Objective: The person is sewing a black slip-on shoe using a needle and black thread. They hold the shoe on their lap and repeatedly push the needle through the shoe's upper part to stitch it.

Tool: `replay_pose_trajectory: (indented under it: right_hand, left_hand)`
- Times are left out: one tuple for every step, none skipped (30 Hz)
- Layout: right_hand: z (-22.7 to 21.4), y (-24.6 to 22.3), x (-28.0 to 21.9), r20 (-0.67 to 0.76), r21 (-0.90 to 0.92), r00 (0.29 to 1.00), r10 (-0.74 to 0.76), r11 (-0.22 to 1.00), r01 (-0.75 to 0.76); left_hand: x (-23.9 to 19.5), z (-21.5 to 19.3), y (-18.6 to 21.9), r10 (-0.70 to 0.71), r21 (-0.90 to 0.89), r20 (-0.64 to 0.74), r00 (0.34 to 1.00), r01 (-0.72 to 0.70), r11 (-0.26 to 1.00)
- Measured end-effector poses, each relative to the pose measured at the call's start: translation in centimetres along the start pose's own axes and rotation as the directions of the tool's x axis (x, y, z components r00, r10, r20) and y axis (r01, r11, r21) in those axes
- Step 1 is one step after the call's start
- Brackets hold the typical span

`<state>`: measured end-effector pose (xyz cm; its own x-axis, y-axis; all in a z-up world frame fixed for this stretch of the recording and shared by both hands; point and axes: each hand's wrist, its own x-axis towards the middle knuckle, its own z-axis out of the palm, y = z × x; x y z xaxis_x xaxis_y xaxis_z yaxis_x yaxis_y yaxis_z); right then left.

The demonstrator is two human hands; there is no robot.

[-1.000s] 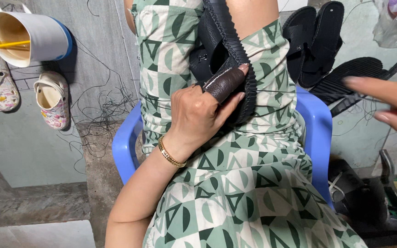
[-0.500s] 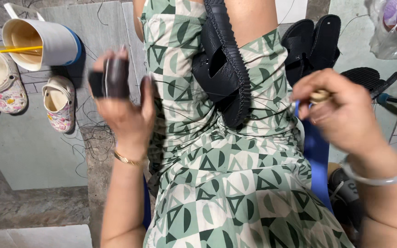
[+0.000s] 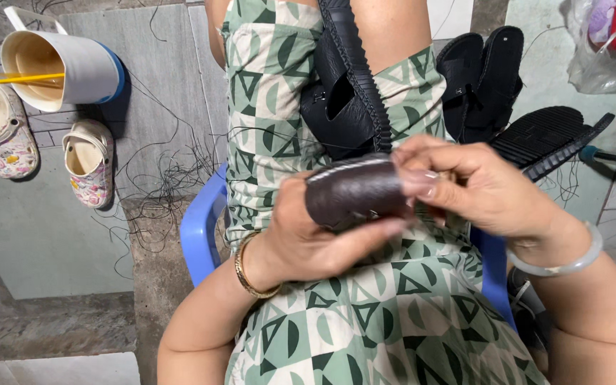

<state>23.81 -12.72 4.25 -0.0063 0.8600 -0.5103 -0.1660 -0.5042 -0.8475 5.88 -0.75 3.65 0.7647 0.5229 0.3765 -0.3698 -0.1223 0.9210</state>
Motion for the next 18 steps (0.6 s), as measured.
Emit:
replay_pose_trajectory:
  right_hand:
    - [-0.3, -0.2, 0.1, -0.007, -0.144, 0.994, -0.105, 0.984, 0.103]
    - [-0.3, -0.4, 0.0, -0.010, -0.142, 0.994, -0.105, 0.984, 0.103]
    - [-0.2, -0.6, -0.2, -0.099, -0.179, 0.982, -0.160, 0.974, 0.140]
    - [-0.1, -0.8, -0.3, -0.187, -0.218, 0.959, -0.214, 0.961, 0.172]
    - [0.1, -0.8, -0.4, -0.186, -0.214, 0.960, -0.210, 0.962, 0.169]
    - [0.3, -0.8, -0.5, -0.208, -0.092, 0.968, -0.143, 0.988, 0.126]
    - [0.5, -0.9, -0.4, -0.220, 0.029, 0.972, -0.079, 0.996, 0.088]
    - [0.3, -1.1, -0.2, -0.216, 0.029, 0.973, -0.081, 0.996, 0.090]
    - [0.1, -1.5, 0.0, -0.024, 0.018, 0.998, -0.059, 0.998, 0.059]
    - [-0.2, -1.8, 0.3, 0.169, 0.000, 0.985, -0.029, 1.000, 0.030]
    - [0.2, -2.7, 0.5, 0.166, 0.001, 0.986, -0.028, 1.000, 0.029]
    - [0.5, -3.7, 0.7, 0.220, -0.152, 0.971, -0.096, 0.980, 0.132]
    - [0.8, -4.6, 0.9, 0.282, -0.295, 0.947, -0.153, 0.926, 0.237]
    - [-0.3, -3.6, 0.2, 0.280, -0.295, 0.948, -0.153, 0.926, 0.236]
    - [-1.5, -2.5, -0.4, 0.092, -0.511, 0.980, -0.176, 0.837, 0.199]
    - [-2.6, -1.5, -1.0, -0.090, -0.692, 0.968, -0.235, 0.714, 0.109]
    - [-6.3, 0.6, -1.6, -0.089, -0.693, 0.967, -0.238, 0.712, 0.111]
    - [-10.0, 2.7, -2.1, -0.115, -0.790, 0.918, -0.380, 0.595, 0.147]
  left_hand:
    - [-0.2, -0.4, -0.1, -0.036, -0.029, 0.020, 0.999, 0.037, 0.999]
    - [-0.2, -0.8, 0.4, -0.036, -0.030, 0.023, 0.999, 0.037, 0.999]
    - [-0.2, -1.3, 1.0, -0.140, 0.012, -0.032, 0.990, 0.140, 0.990]
    - [-0.3, -1.7, 1.5, -0.240, 0.049, -0.090, 0.967, 0.245, 0.968]
    - [-0.1, -1.6, 1.6, -0.245, 0.048, -0.091, 0.965, 0.250, 0.967]
    - [0.0, -1.4, 1.7, -0.201, -0.032, -0.126, 0.971, 0.198, 0.980]
    - [0.1, -1.4, 1.8, -0.152, -0.105, -0.168, 0.974, 0.136, 0.985]
    - [0.4, -1.2, 1.9, -0.151, -0.101, -0.170, 0.974, 0.136, 0.986]
    - [0.7, -1.1, 1.9, -0.114, -0.074, -0.067, 0.991, 0.109, 0.991]
    - [1.0, -0.9, 1.9, -0.080, -0.049, 0.038, 0.996, 0.082, 0.995]
    - [0.8, -0.6, 1.2, -0.080, -0.052, 0.040, 0.996, 0.082, 0.995]
    - [0.6, -0.2, 0.5, -0.009, -0.019, 0.031, 0.999, 0.010, 1.000]
    - [0.4, 0.1, -0.1, 0.063, 0.014, 0.025, 0.998, -0.063, 0.998]
    - [0.2, -0.6, -0.6, 0.063, 0.012, 0.027, 0.998, -0.063, 0.998]
    - [0.0, -1.4, -1.0, 0.042, 0.217, 0.006, 0.999, -0.042, 0.975]
    - [-0.2, -2.2, -1.5, 0.025, 0.411, -0.019, 1.000, -0.015, 0.911]
    - [-0.8, -3.1, -1.5, 0.028, 0.413, -0.019, 0.999, -0.018, 0.911]
    - [-1.4, -3.9, -1.5, -0.042, 0.592, 0.035, 0.999, 0.013, 0.806]
